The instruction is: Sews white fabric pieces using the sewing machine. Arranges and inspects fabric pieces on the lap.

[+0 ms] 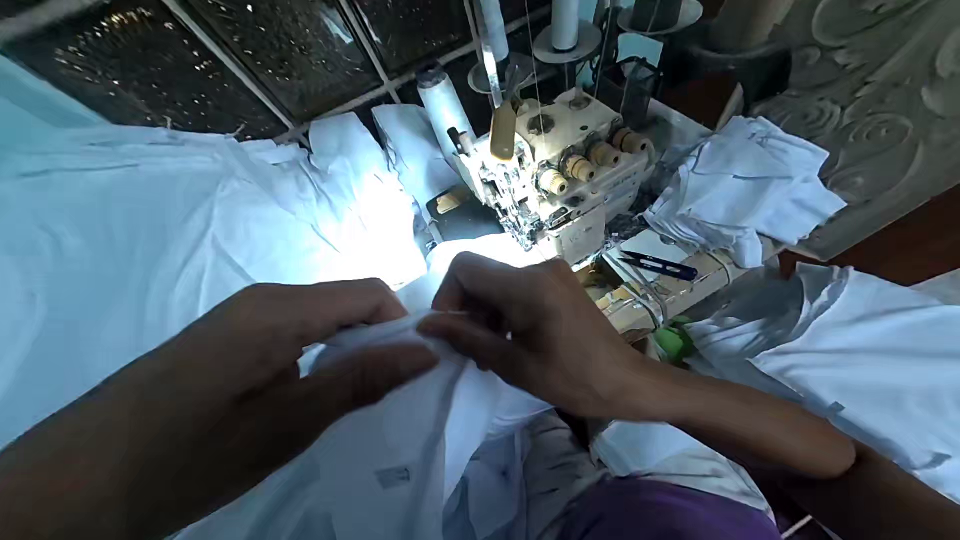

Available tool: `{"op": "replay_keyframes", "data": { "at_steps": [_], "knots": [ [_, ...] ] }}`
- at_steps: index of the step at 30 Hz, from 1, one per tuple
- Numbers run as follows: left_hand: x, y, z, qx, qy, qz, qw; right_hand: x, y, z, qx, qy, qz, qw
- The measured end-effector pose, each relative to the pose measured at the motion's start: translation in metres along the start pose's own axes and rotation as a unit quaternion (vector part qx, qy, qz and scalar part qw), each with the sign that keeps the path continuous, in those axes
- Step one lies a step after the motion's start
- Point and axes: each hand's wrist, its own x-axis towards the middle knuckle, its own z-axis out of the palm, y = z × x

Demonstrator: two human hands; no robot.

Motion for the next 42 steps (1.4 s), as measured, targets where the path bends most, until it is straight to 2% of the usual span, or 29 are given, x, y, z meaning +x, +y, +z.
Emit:
{"op": "replay_keyframes", "data": {
  "at_steps": [2, 5, 7, 10, 13, 17, 20, 24, 26, 32, 38, 42],
  "knots": [
    [-0.003, -0.006, -0.006, 0.139, 0.012, 0.017, 0.990, 0.007, 0.018, 0.003, 0.039, -0.025, 0.024, 0.999],
    [-0.007, -0.017, -0.022, 0.191, -0.029, -0.039, 0.980, 0.005, 0.050, -0.002, 0.000, -0.078, 0.024, 0.997],
    [-0.010, -0.029, -0.033, 0.158, -0.021, -0.056, 0.986, -0.002, 0.075, -0.013, -0.103, -0.092, 0.015, 0.990],
    [-0.017, -0.050, -0.041, 0.010, 0.004, 0.010, 1.000, -0.009, 0.118, -0.030, -0.235, -0.071, 0.023, 0.969],
    [-0.018, -0.064, -0.036, -0.137, 0.037, 0.060, 0.988, -0.010, 0.135, -0.035, -0.253, -0.050, 0.051, 0.965],
    [-0.029, -0.087, -0.034, -0.162, 0.070, 0.033, 0.984, -0.012, 0.138, -0.021, -0.201, 0.035, 0.030, 0.979],
    [-0.040, -0.098, -0.030, -0.160, 0.084, 0.018, 0.983, -0.005, 0.130, -0.009, -0.133, 0.061, -0.009, 0.989],
    [-0.035, -0.080, -0.027, -0.193, 0.081, -0.010, 0.978, 0.007, 0.125, 0.000, -0.044, 0.060, -0.048, 0.996],
    [-0.028, -0.062, -0.025, -0.199, 0.099, -0.045, 0.974, 0.008, 0.123, 0.000, -0.032, 0.056, -0.054, 0.996],
    [-0.013, -0.056, -0.018, -0.166, 0.131, -0.120, 0.970, -0.003, 0.126, -0.016, -0.018, 0.007, -0.068, 0.998],
    [0.000, -0.071, -0.008, -0.086, 0.105, -0.070, 0.988, -0.022, 0.124, -0.040, -0.070, -0.055, -0.070, 0.994],
    [0.011, -0.068, -0.002, -0.040, 0.065, 0.007, 0.997, -0.043, 0.123, -0.057, -0.107, -0.140, -0.079, 0.981]
  ]
}}
